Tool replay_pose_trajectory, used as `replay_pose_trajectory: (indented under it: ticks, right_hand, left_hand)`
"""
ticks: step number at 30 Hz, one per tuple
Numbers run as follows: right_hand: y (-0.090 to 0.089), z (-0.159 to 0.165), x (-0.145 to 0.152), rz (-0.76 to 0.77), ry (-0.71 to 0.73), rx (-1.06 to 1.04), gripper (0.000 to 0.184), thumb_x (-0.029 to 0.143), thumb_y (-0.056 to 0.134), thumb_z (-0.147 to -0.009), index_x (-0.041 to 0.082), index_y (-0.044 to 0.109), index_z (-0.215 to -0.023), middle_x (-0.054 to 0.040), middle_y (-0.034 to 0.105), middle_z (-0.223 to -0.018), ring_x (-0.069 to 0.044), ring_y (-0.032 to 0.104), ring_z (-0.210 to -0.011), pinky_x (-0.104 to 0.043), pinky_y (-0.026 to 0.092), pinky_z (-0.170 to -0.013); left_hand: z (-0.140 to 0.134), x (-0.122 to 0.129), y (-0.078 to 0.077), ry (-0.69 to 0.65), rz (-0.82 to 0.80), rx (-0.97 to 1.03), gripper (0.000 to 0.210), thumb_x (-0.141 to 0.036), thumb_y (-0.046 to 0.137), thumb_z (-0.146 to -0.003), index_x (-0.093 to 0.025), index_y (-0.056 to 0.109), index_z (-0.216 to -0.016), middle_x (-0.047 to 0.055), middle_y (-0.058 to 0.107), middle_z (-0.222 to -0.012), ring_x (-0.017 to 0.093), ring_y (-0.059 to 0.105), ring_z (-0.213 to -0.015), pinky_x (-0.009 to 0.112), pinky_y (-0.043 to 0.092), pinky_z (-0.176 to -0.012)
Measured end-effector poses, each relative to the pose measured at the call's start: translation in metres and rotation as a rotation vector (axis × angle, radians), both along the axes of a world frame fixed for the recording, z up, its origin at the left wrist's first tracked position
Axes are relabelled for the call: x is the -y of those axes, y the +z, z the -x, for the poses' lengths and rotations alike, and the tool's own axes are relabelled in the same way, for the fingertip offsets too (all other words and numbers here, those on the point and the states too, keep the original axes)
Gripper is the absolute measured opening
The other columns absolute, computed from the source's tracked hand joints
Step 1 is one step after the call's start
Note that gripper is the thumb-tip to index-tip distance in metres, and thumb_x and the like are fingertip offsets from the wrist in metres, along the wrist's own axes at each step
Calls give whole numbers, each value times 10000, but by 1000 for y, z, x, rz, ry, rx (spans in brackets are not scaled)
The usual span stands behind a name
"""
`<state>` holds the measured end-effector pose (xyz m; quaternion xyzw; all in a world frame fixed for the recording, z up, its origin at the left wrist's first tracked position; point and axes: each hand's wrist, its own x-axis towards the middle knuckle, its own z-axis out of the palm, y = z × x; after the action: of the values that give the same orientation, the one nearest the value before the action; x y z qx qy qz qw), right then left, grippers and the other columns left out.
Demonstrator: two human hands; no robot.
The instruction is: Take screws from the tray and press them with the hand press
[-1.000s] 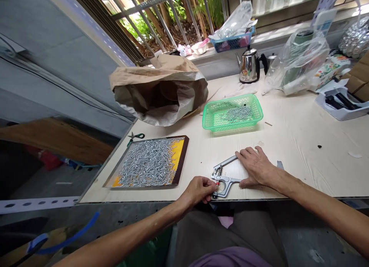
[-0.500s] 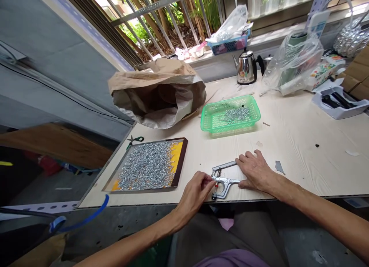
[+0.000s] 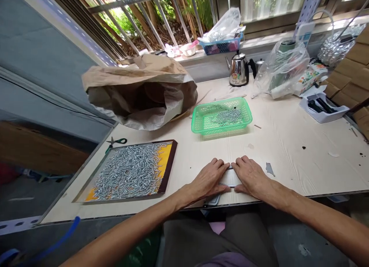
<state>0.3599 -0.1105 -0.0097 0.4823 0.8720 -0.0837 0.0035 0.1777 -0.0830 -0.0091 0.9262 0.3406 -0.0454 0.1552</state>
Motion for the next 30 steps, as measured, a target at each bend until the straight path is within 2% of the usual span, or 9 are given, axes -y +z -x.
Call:
replay_pose_trajectory:
  ticks: [4,8,12,15,17,21,26,28,30]
  right_hand:
    - [-16,-1,7,-122,91,-96,64,187,613,-802,198,551,-792,-26,556,-786,-183,506,-741,-301,402,-633]
    - [-29,0,13,-220,119,-115,217,80,452,-863,206,511,-697,-13,517,-699,-167,493,-682,-288,387,-597]
    - [-20,-5,6,-167,78,-129,40,179,560,-830,184,567,-869,-68,577,-852,-211,522,-800,-323,445,-669]
    - [-11,-14,-4,-73,64,-197,398,333,647,-773,167,533,-1117,-120,576,-1030,-257,517,-936,-391,464,-776]
    - [-9,-21,-13,-5,68,-221,398,371,592,-816,166,532,-1152,-119,581,-1039,-249,526,-941,-396,455,-811]
    - [-8,-23,-32,-26,37,-149,212,199,423,-898,173,621,-970,-83,610,-885,-206,542,-835,-338,427,-770]
    - [13,8,-47,-169,-60,12,213,140,462,-867,189,625,-739,-51,590,-771,-181,507,-733,-309,373,-675]
    - [24,29,-45,-155,26,9,180,133,500,-848,205,657,-796,-51,603,-821,-178,502,-763,-305,372,-685]
    - [31,51,-37,-102,213,-24,192,139,523,-844,245,679,-880,-45,621,-939,-184,505,-846,-306,381,-714]
  left_hand:
    - [-1,7,-5,-14,-8,7,159,-301,584,-852,-153,549,-899,64,572,-897,229,515,-887,356,461,-758]
    - [-3,9,-7,-46,-39,-7,126,-243,499,-899,-158,553,-824,57,583,-842,215,534,-852,340,472,-720]
    - [-4,11,-10,34,-106,21,172,-289,554,-870,-139,550,-955,81,599,-927,238,553,-902,368,498,-743]
    - [-5,27,-24,119,-231,116,242,-216,542,-872,-123,506,-1093,133,576,-1110,262,535,-1057,413,477,-874]
    - [-8,44,-37,101,-292,202,252,-129,490,-881,-129,494,-1133,143,539,-1226,260,485,-1177,419,425,-975]
    - [-19,70,-54,101,-288,343,296,-170,455,-906,-146,477,-1200,120,553,-1249,260,469,-1225,440,391,-1026]
    - [-23,74,-49,158,-197,429,281,-237,416,-932,-160,496,-1190,104,590,-1203,233,463,-1240,464,338,-1074]
    - [-22,73,-49,158,-184,455,295,-262,430,-927,-150,505,-1190,111,579,-1227,245,458,-1243,464,336,-1076]
    - [-21,72,-52,157,-146,460,314,-287,443,-919,-139,519,-1185,122,593,-1204,262,504,-1189,446,389,-1036]
